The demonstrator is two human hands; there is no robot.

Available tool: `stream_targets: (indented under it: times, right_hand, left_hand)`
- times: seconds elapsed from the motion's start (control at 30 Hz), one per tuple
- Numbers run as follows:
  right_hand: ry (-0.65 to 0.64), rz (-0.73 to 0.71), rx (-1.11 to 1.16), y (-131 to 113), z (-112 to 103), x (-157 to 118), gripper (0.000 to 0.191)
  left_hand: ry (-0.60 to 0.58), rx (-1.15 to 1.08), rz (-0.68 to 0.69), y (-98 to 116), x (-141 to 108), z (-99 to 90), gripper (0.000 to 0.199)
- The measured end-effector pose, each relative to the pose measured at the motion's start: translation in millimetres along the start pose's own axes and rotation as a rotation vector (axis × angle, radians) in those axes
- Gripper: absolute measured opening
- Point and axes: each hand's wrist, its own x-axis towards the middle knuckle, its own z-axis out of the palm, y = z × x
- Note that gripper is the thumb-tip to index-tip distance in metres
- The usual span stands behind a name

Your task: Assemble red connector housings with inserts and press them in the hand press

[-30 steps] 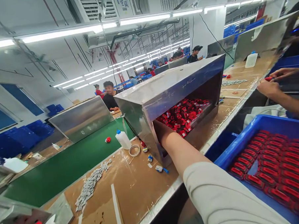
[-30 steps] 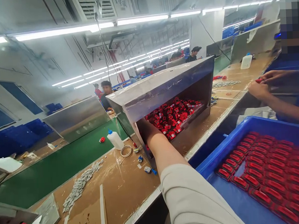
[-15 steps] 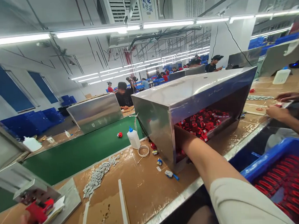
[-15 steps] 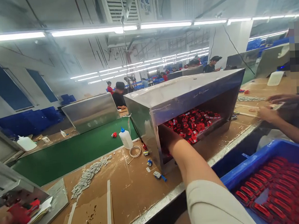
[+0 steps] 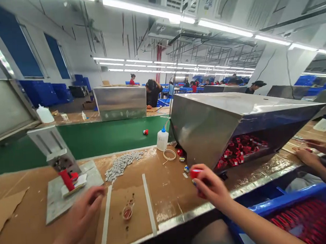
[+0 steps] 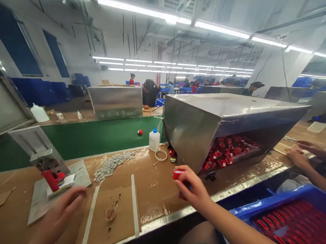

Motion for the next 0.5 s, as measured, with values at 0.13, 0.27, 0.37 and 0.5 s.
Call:
stream_targets:
  times: [0.13, 0.27, 0.37, 0.5]
  right_hand:
    - [-0.506, -0.259, -0.126, -21, 136, 55, 0.021]
    - [-0.751, -0.408, -0.236, -17, 224, 79, 0.019]
    - [-0.712, -0.333, -0.148, 0, 237, 77, 0.041]
    - [-0.604, -0.108, -0.273, 26, 225, 76, 0.041]
  left_hand:
    - [-0.425, -0.436, -0.183, 12, 45, 57.9, 0.067]
    - [-0.295, -0.65, -0.266, -9, 75, 96.8, 0.065]
    - [-0.082, -0.763, -0.348, -40, 75, 104.0, 0.07]
    - [0.046, -0.765, -0.34, -60, 68, 101.0, 0.069]
